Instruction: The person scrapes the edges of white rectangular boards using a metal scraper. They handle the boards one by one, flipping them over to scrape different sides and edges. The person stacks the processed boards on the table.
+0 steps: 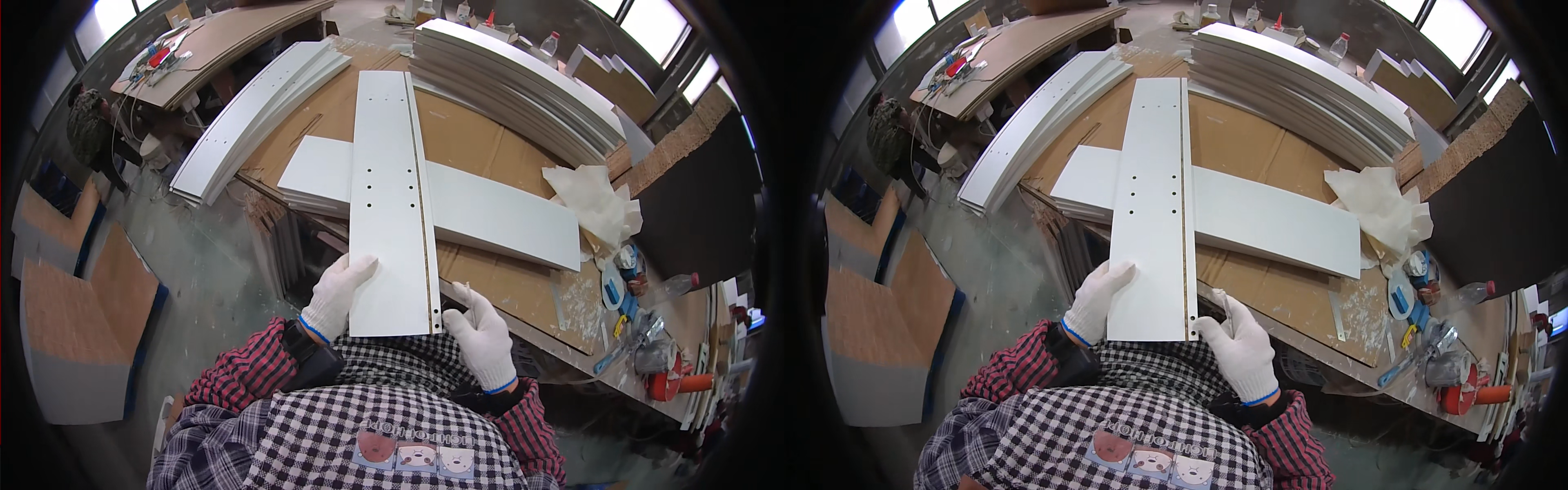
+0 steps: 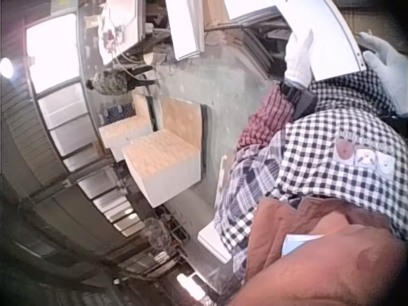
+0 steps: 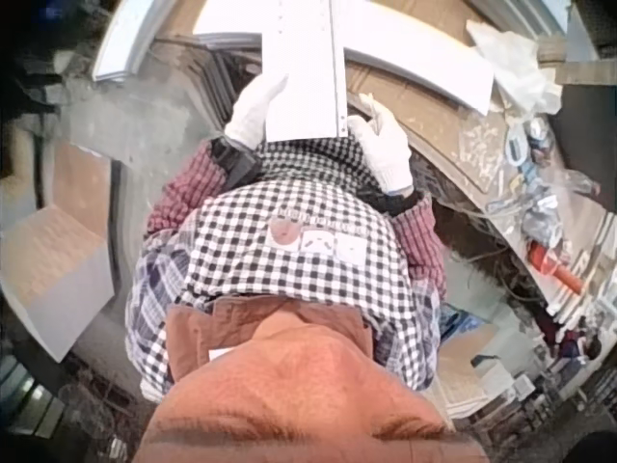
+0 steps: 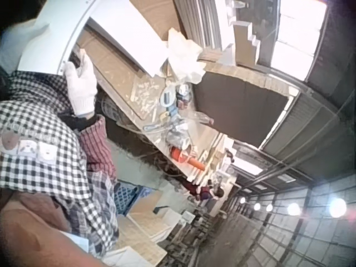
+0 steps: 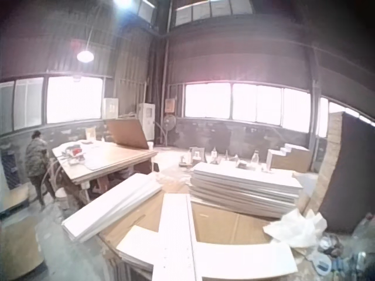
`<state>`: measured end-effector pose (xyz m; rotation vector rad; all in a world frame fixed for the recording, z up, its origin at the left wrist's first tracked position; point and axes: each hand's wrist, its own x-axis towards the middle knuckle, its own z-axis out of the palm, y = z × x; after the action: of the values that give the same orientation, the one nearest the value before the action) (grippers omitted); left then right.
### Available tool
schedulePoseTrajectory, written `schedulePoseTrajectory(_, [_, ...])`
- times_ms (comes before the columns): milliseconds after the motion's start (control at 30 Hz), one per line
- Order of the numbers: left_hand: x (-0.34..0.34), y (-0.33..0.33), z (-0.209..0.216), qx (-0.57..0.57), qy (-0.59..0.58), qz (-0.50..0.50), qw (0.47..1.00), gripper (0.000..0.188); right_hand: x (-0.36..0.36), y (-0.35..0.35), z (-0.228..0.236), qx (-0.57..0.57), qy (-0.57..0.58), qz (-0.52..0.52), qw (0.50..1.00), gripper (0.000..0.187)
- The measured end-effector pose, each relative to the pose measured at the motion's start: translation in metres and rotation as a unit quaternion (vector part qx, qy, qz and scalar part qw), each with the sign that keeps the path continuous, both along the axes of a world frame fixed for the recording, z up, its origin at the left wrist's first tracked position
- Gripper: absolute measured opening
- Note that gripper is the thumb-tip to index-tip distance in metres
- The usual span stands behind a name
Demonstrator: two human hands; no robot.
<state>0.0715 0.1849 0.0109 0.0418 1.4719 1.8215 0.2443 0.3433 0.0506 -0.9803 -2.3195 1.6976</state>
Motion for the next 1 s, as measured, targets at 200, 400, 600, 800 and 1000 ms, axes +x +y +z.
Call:
schedulePoseTrajectory(200, [0.001, -0.001, -0.005, 0.015, -0.002, 0.004, 1.0, 0.037, 0.0, -0.005, 0.005, 0.001, -0.006, 0.036, 0.999, 0.07])
schedulePoseTrajectory(400, [0.002, 0.0, -0.005, 0.046, -0.016, 0.011, 0.999, 0.042, 0.035, 0.006, -0.013, 0.075, -0.026, -0.004, 0.997, 0.068])
schedulePoseTrajectory(600, [-0.002, -0.009, -0.005, 0.06, -0.021, -0.007, 0.998, 0.038, 0.039, 0.005, -0.017, 0.048, 0.016, -0.068, 0.996, 0.057])
schedulePoseTrajectory(800, [-0.03, -0.05, 0.008, 0.063, -0.036, -0.059, 0.996, 0.041, 0.055, 0.052, -0.027, 0.126, 0.085, -0.158, 0.976, 0.051])
schedulePoseTrajectory(1000, [-0.036, -0.066, 0.005, 0.059, -0.043, -0.09, 0.993, 0.045, 0.106, 0.17, -0.037, 0.351, -0.091, -0.192, 0.912, 0.043])
